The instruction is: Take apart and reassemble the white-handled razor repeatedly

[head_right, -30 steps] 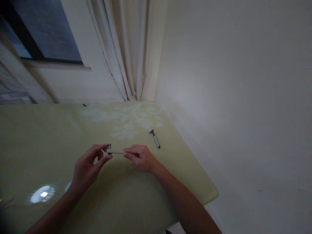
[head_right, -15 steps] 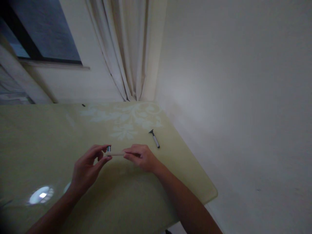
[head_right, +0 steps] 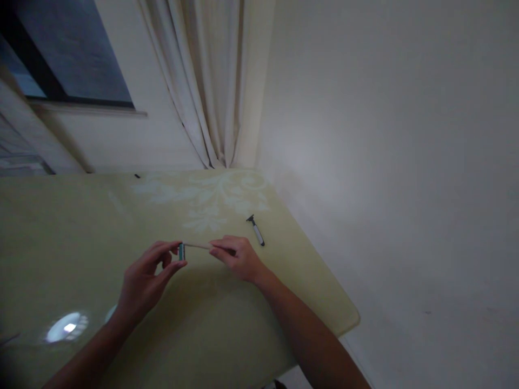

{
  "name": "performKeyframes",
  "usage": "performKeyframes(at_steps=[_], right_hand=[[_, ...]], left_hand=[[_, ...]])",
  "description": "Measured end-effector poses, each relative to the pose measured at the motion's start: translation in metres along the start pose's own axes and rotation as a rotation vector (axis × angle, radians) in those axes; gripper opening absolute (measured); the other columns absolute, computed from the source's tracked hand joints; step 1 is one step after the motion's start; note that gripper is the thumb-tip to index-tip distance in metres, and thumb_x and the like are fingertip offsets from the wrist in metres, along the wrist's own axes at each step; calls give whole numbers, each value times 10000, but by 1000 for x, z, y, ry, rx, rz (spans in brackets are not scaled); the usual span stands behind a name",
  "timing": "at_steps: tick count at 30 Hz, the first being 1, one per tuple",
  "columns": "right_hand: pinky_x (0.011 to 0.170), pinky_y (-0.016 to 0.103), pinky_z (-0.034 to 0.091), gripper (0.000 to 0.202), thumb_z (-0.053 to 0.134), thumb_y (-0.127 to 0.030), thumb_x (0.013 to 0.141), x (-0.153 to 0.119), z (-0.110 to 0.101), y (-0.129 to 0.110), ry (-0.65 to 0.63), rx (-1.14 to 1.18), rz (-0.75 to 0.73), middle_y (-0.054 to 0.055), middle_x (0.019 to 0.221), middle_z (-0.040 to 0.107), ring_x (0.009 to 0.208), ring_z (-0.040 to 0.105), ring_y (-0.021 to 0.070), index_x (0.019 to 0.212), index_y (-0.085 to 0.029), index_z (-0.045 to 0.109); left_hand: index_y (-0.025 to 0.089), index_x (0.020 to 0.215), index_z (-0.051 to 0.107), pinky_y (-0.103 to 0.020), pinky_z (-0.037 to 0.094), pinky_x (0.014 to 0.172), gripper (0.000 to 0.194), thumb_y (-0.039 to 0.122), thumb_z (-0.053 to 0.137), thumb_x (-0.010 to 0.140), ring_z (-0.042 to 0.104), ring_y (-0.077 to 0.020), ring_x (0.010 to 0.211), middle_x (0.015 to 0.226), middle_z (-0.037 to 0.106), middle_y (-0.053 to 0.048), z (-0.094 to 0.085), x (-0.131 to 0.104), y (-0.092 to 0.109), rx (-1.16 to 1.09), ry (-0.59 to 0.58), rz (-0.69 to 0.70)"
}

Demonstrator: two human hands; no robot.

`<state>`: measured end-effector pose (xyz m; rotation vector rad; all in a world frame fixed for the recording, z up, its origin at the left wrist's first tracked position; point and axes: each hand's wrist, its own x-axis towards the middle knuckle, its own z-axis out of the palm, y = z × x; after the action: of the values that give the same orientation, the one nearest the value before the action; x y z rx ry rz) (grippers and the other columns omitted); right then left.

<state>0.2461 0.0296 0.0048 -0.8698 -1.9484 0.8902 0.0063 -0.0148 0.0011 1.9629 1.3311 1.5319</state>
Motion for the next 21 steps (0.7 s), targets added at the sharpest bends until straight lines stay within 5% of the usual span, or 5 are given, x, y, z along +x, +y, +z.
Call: performKeyframes(at_steps=[21], right_hand=[[622, 262, 414, 391, 663, -474, 993, 0, -2, -3, 5, -7, 6, 48, 747, 678, 636, 540, 134, 1078, -131, 831]], left_hand=[[250, 1158, 743, -256, 501, 668, 299, 373, 781, 888, 553, -119, 674, 912, 656, 2, 1, -1, -3, -24, -17, -26]])
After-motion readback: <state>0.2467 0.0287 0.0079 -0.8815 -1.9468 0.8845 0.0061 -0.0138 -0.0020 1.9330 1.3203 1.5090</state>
